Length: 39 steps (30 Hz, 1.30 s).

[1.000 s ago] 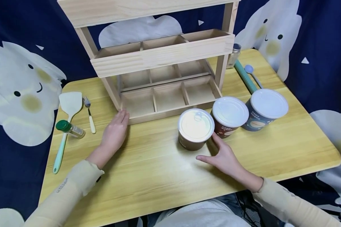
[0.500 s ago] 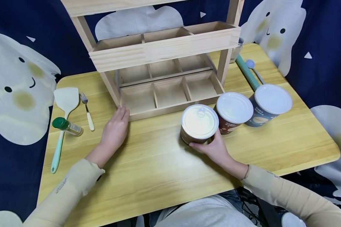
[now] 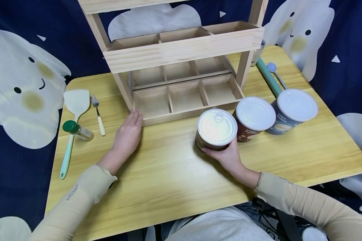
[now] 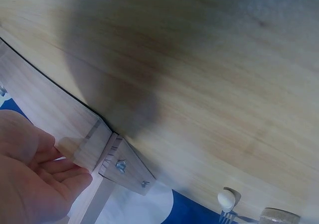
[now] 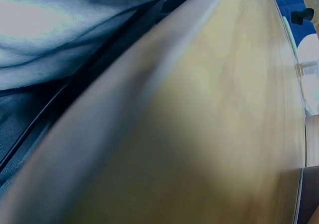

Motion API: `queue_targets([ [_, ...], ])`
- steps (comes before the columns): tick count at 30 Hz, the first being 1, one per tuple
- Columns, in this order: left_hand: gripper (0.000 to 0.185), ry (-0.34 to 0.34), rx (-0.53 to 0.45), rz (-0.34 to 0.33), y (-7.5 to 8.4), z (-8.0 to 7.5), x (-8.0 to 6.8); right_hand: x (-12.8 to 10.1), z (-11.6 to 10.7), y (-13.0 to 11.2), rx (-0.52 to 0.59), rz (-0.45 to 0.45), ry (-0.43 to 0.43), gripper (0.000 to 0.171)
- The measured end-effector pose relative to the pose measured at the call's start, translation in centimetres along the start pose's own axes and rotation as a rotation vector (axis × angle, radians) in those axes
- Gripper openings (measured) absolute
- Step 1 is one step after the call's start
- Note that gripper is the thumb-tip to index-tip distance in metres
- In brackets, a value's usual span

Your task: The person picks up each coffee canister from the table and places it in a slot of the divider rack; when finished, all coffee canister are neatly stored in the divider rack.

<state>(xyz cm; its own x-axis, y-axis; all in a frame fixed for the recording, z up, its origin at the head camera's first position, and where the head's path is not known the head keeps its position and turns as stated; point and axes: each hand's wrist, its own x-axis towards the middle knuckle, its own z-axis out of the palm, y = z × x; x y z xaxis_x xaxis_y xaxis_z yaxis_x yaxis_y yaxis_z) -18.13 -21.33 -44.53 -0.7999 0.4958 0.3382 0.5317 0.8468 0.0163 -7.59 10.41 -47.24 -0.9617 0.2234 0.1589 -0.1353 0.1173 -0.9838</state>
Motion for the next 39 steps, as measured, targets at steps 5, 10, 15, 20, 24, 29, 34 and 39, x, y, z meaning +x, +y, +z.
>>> queue_targets([
  [5,0.034,-0.035,-0.014,-0.023,-0.3,-0.5,-0.1,0.3,0.5,-0.3,0.009,-0.030,0.008,0.115],
  [10,0.042,-0.143,-0.004,-0.029,0.1,-0.4,-0.4,-0.1,0.3,-0.3,-0.016,-0.025,-0.002,0.111],
  [15,0.048,-0.245,0.031,0.000,0.7,-0.4,-0.6,-0.8,0.2,-0.5,-0.029,-0.020,-0.030,0.104],
  [20,0.053,-0.345,-0.018,-0.029,0.6,-1.3,-0.4,-0.1,1.3,-3.4,-0.065,-0.067,-0.129,0.103],
  [24,0.057,-0.405,-0.070,-0.089,0.2,-2.0,-0.4,2.3,3.3,-6.5,-0.122,-0.080,-0.262,0.105],
  [29,0.059,-0.466,-0.091,-0.127,0.3,-1.9,-0.4,5.7,6.3,-8.1,-0.125,-0.038,-0.373,0.107],
  [34,0.057,-0.455,-0.093,-0.129,0.6,-1.8,-0.3,7.6,8.4,-8.3,-0.107,-0.011,-0.366,0.108],
  [39,0.053,-0.390,-0.052,-0.118,0.4,-2.4,-0.5,8.7,10.4,-8.5,-0.073,-0.083,-0.338,0.106],
])
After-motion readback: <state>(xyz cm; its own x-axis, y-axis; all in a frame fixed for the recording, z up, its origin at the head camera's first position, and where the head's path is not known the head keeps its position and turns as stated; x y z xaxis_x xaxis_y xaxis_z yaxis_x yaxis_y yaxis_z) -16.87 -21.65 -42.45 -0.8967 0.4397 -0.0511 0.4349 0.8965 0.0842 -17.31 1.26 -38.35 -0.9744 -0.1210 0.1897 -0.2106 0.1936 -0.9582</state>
